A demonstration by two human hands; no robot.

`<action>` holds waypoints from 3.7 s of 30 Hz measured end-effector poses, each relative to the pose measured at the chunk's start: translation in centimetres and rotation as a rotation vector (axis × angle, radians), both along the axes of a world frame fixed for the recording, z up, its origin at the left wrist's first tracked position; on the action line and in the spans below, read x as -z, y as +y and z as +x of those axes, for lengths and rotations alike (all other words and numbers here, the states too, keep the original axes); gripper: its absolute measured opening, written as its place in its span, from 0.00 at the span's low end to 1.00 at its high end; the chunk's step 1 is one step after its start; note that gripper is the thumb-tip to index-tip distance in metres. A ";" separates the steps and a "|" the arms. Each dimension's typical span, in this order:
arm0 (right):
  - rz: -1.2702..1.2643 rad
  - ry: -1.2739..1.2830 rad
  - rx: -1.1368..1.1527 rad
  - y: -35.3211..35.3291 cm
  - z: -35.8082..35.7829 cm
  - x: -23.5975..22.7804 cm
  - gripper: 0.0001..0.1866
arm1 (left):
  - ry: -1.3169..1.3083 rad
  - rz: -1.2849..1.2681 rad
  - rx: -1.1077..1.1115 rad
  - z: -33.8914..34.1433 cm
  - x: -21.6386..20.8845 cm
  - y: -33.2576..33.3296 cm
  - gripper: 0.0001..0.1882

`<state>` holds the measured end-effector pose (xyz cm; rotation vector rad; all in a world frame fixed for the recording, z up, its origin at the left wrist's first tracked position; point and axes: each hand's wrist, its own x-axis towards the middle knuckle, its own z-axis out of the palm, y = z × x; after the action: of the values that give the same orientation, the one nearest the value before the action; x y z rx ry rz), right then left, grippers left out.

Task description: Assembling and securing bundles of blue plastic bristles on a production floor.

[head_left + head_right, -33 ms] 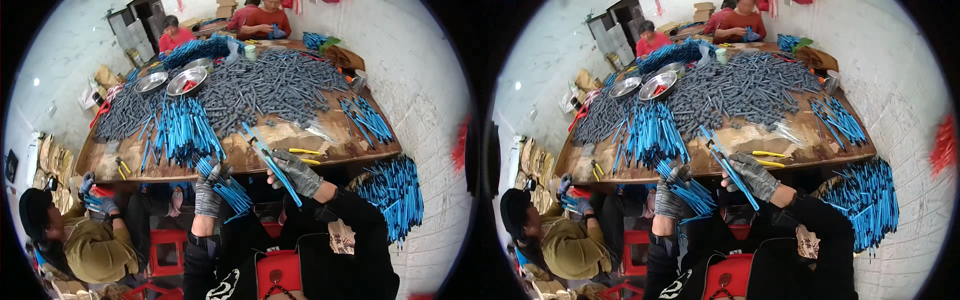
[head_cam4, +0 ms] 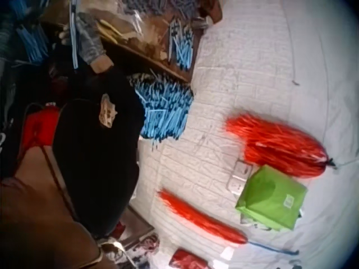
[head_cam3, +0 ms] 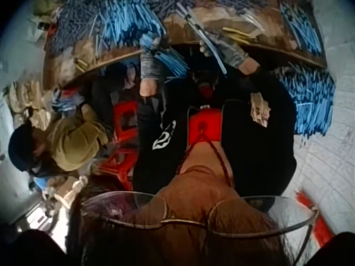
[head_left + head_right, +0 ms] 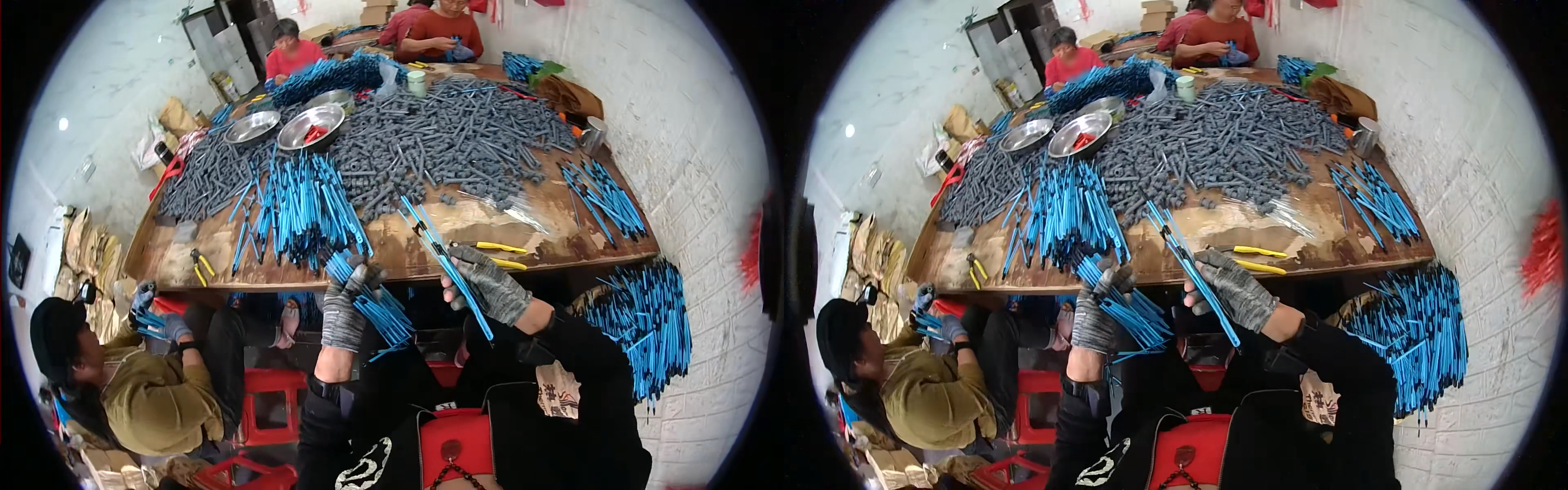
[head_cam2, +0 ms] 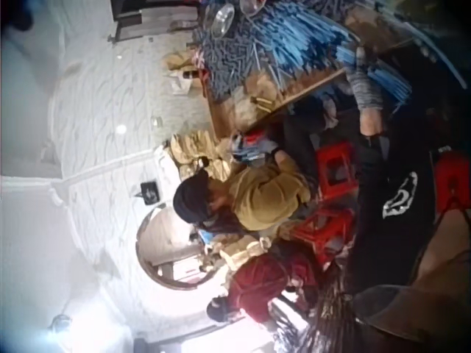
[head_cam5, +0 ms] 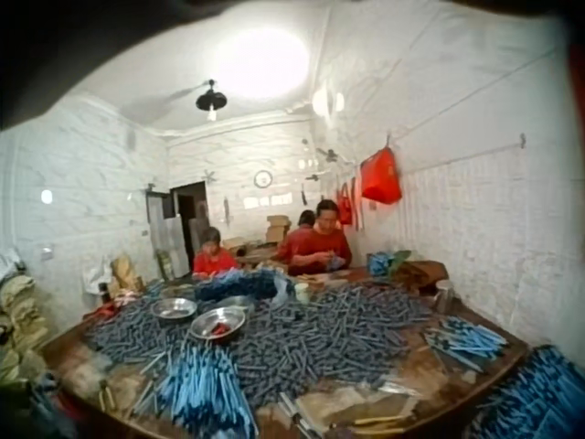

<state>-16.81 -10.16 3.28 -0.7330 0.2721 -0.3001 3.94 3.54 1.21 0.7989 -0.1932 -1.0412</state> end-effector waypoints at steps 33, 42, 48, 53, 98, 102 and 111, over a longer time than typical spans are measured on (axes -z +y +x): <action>-0.098 0.068 -0.152 5.1 -2.8 0.7 0.11 | -0.221 -0.270 0.401 -4.3 2.2 -1.3 0.20; -0.478 0.105 -0.149 4.1 -3.7 2.6 0.13 | -0.104 -0.325 0.593 -4.1 2.4 -2.3 0.19; -1.593 0.499 -0.094 -1.7 -5.3 -0.6 0.12 | -0.151 -0.188 0.668 -4.7 0.9 -2.5 0.19; -2.404 0.600 0.222 -13.3 -5.4 3.1 0.14 | -0.207 -0.058 0.449 -5.4 1.9 -5.7 0.15; -1.651 0.518 0.216 3.6 -3.7 0.9 0.20 | -0.298 0.154 0.622 -8.6 5.0 0.8 0.17; -1.688 0.506 0.230 3.4 -3.7 0.8 0.21 | -0.335 0.169 0.601 -8.7 5.2 0.7 0.16; -1.919 0.582 0.149 3.0 -4.5 1.2 0.22 | -0.311 0.165 0.667 -8.9 5.5 0.2 0.15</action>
<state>-21.34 -7.17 2.04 -2.7243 0.5683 -0.4421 -4.98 3.76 -4.27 1.0792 -0.6800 -1.5668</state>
